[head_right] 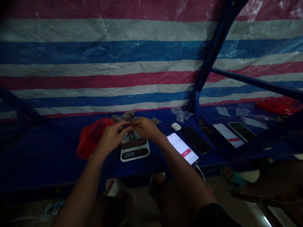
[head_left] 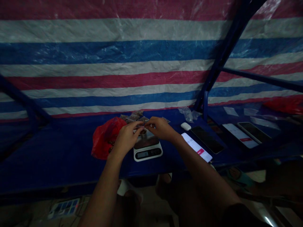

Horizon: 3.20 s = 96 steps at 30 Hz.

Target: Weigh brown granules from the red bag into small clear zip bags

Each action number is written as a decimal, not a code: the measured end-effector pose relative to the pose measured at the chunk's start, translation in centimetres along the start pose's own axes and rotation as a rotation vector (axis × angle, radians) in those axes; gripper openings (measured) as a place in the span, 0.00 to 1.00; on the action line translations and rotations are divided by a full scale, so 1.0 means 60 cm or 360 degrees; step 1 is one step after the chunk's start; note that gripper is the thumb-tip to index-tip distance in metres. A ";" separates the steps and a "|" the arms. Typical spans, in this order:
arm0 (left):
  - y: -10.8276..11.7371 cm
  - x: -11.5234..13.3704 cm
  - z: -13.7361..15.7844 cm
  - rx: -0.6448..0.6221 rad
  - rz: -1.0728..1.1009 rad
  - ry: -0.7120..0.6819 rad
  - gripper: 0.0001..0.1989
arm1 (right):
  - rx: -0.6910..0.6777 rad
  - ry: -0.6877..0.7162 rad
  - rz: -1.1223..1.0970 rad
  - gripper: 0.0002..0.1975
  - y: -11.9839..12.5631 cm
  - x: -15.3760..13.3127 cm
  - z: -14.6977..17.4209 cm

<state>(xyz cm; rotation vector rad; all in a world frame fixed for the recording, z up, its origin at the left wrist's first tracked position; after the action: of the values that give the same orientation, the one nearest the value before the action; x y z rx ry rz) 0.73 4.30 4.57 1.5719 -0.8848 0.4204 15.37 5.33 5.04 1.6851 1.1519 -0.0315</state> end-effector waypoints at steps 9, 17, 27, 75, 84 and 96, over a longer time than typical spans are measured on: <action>0.035 -0.058 0.035 -0.0005 -0.0365 0.0132 0.14 | -0.0094 0.0077 0.0347 0.14 -0.019 -0.025 -0.010; 0.041 -0.118 0.063 -0.0142 -0.0590 0.0249 0.16 | -0.0530 0.0287 0.0905 0.11 -0.092 -0.089 -0.035; 0.065 -0.138 0.079 -0.0102 -0.0726 0.0362 0.12 | -0.0483 0.0256 0.0887 0.12 -0.092 -0.094 -0.045; 0.020 -0.147 0.042 0.0095 -0.0810 0.0169 0.10 | -0.0065 0.0025 0.0301 0.09 -0.004 -0.009 0.001; 0.021 -0.062 0.017 0.0359 -0.0057 -0.0025 0.08 | 0.0019 0.0019 0.0264 0.08 0.002 0.010 0.009; 0.009 -0.046 0.006 0.0306 -0.0109 -0.0028 0.16 | 0.0095 -0.0014 0.0219 0.08 0.018 0.016 0.018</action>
<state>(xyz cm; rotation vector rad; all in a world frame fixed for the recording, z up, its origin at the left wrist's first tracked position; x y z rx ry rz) -1.52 4.82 2.90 1.7791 -0.8202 0.4537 17.14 5.19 4.81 1.8119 1.0349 0.0128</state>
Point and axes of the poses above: each hand's wrist, its own z-axis away from the middle knuckle, its own y-axis out of the back of the hand, x = y × z, the point moved 7 cm from there along -z, towards the middle knuckle, and after that the axes turned 8 degrees about y, right-handed, at the moved point
